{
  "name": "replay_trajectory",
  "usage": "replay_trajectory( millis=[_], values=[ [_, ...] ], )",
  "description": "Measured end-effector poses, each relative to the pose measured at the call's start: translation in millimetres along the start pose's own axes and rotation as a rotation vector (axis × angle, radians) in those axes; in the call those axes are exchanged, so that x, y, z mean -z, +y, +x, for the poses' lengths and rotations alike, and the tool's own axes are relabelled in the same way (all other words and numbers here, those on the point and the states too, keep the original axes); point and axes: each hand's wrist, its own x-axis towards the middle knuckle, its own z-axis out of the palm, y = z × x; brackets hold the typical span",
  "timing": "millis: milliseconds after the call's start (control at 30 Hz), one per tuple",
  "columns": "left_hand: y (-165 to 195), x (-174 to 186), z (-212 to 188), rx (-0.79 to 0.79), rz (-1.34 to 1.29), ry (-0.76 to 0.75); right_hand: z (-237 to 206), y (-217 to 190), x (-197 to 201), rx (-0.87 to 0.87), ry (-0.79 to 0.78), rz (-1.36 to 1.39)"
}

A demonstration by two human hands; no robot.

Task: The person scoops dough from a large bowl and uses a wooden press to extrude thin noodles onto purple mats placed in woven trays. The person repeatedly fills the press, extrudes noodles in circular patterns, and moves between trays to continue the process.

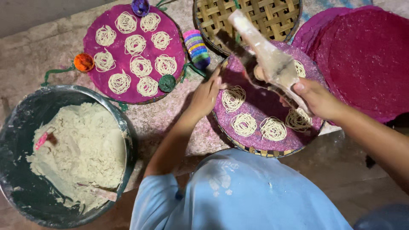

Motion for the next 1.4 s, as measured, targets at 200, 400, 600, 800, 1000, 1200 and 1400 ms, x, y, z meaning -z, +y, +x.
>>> replay_trajectory(
  millis=[200, 400, 600, 800, 1000, 1200, 1400],
  values=[
    [74, 16, 0, -0.231, -1.258, -0.128, -52, 14, 8, -0.172, -0.244, 0.187],
    [128, -26, 33, -0.494, -1.828, -0.488, -89, -8, 5, -0.340, -0.288, 0.251],
    [128, -52, 77, -0.525, -2.086, -0.489, -80, -22, 15, -0.382, -0.081, -0.040],
    [110, -58, 81, -0.450, -2.083, -0.452, -75, -30, -10, -0.351, -0.033, -0.153],
    [125, -70, 101, -0.503, -2.042, -0.346, -76, -55, 13, -0.433, 0.060, -0.405],
    [113, -45, 95, -0.431, -2.028, -0.379, -67, -49, -9, -0.284, 0.014, -0.216],
    [131, -69, 93, -0.578, -2.059, -0.400, -77, -56, 13, -0.450, 0.084, -0.412]
  ],
)
